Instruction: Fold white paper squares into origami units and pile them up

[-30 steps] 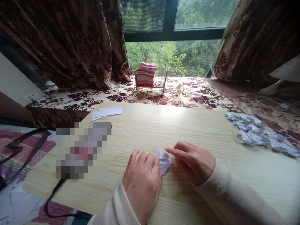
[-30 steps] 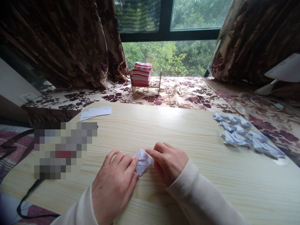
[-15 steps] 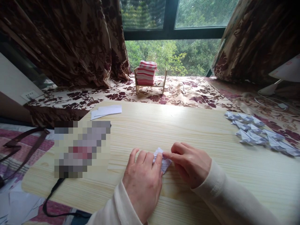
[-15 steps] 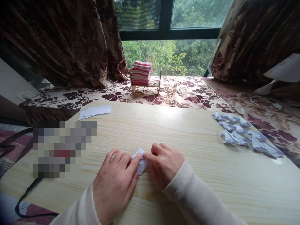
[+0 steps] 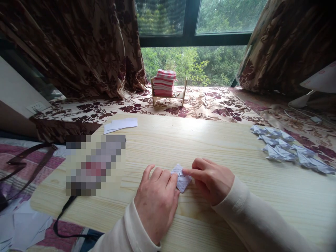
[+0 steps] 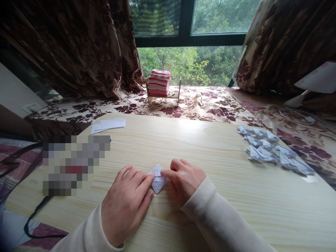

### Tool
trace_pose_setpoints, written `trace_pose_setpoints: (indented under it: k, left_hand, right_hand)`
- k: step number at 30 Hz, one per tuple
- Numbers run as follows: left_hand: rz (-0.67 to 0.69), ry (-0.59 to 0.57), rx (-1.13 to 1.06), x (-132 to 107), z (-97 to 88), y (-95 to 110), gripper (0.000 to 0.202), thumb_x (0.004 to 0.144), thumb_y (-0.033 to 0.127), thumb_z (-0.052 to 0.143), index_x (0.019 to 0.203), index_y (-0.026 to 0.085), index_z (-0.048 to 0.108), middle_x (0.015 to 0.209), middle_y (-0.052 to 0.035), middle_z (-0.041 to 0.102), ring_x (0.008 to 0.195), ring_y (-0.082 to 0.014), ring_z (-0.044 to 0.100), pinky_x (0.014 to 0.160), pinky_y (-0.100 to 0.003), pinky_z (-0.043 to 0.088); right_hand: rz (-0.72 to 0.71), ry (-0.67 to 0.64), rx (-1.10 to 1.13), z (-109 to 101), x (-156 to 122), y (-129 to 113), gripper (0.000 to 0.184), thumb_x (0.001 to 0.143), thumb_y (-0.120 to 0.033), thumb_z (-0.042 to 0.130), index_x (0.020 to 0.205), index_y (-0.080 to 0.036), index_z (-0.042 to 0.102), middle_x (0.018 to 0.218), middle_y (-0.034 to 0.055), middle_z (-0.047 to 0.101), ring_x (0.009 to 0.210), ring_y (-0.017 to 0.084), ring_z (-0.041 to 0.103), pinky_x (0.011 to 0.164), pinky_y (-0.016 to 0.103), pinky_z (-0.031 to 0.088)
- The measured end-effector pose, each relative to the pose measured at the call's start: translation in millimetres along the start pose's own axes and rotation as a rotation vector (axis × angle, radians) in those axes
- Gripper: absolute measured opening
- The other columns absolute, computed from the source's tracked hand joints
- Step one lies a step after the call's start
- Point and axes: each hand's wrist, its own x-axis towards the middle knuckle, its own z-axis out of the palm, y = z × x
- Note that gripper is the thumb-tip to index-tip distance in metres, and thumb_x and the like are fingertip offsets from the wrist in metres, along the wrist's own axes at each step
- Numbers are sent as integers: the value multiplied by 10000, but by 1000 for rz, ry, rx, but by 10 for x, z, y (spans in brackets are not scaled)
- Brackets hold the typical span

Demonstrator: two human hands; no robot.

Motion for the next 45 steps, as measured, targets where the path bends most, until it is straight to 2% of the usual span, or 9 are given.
trace_pose_setpoints:
  k: [3, 12, 16, 23, 25, 28, 34, 39, 45]
  left_hand:
    - [-10, -19, 35, 33, -2, 4, 416, 861, 284, 429, 1237, 123, 501, 933, -81, 614, 889, -247, 496, 944, -492, 298]
    - [20, -53, 93, 120, 35, -6, 408, 862, 327, 424, 1177, 101, 553, 914, -85, 625, 873, -251, 497, 940, -502, 291]
    - [-4, -82, 68, 83, -33, -3, 411, 857, 334, 432, 1202, 134, 531, 903, -79, 612, 863, -250, 503, 916, -499, 320]
    - [-26, 18, 21, -135, -93, 45, 271, 845, 268, 443, 1056, 210, 602, 880, -52, 587, 851, -229, 501, 961, -504, 272]
    - [-49, 33, 10, -136, -79, 40, 255, 848, 259, 439, 1030, 213, 611, 854, -52, 580, 833, -225, 494, 944, -496, 291]
    - [-76, 30, -18, -102, -70, 23, 217, 843, 242, 445, 955, 207, 627, 834, -55, 567, 810, -220, 484, 916, -484, 317]
    - [-91, 19, -69, -78, -96, 2, 145, 822, 233, 489, 861, 207, 626, 804, -49, 546, 800, -222, 469, 809, -430, 376]
    - [-110, 43, -82, -77, -82, -8, 126, 821, 242, 504, 848, 204, 621, 815, -52, 548, 808, -223, 469, 781, -409, 387]
    - [-136, 15, -120, -76, -90, -12, 127, 822, 235, 505, 866, 204, 619, 817, -47, 555, 827, -227, 486, 786, -420, 398]
  right_hand:
    - [-20, 0, -28, 9, -5, -1, 251, 786, -126, 482, 928, -230, 661, 739, 43, 556, 650, 145, 503, 533, 231, 348]
    - [24, -96, -174, -21, -14, -81, 192, 743, -161, 535, 876, -232, 654, 742, 48, 584, 662, 156, 510, 529, 247, 325]
    - [59, -122, -89, -68, 17, -98, 183, 768, -169, 518, 843, -231, 673, 773, 51, 611, 703, 163, 555, 542, 245, 344]
    - [235, -197, 96, -124, 242, -80, 147, 788, -233, 527, 761, -195, 666, 751, 14, 612, 615, 111, 541, 561, 234, 348]
    - [275, -260, 94, -111, 342, -59, 132, 764, -268, 574, 834, -182, 647, 739, 6, 600, 603, 110, 518, 558, 235, 336]
    - [283, -302, 93, -75, 472, -28, 287, 710, -245, 630, 988, -177, 602, 692, -22, 561, 579, 105, 473, 532, 225, 303]
    - [246, -415, 150, 7, 625, 69, 244, 654, -202, 677, 890, -183, 618, 576, -72, 481, 517, 71, 406, 495, 186, 297]
    - [226, -477, 198, 6, 701, 87, 385, 645, -151, 676, 1017, -204, 594, 622, -70, 529, 527, 69, 441, 488, 173, 319]
    - [237, -485, 238, -72, 687, 58, 197, 589, -157, 698, 772, -167, 628, 601, -55, 502, 525, 78, 430, 488, 196, 323]
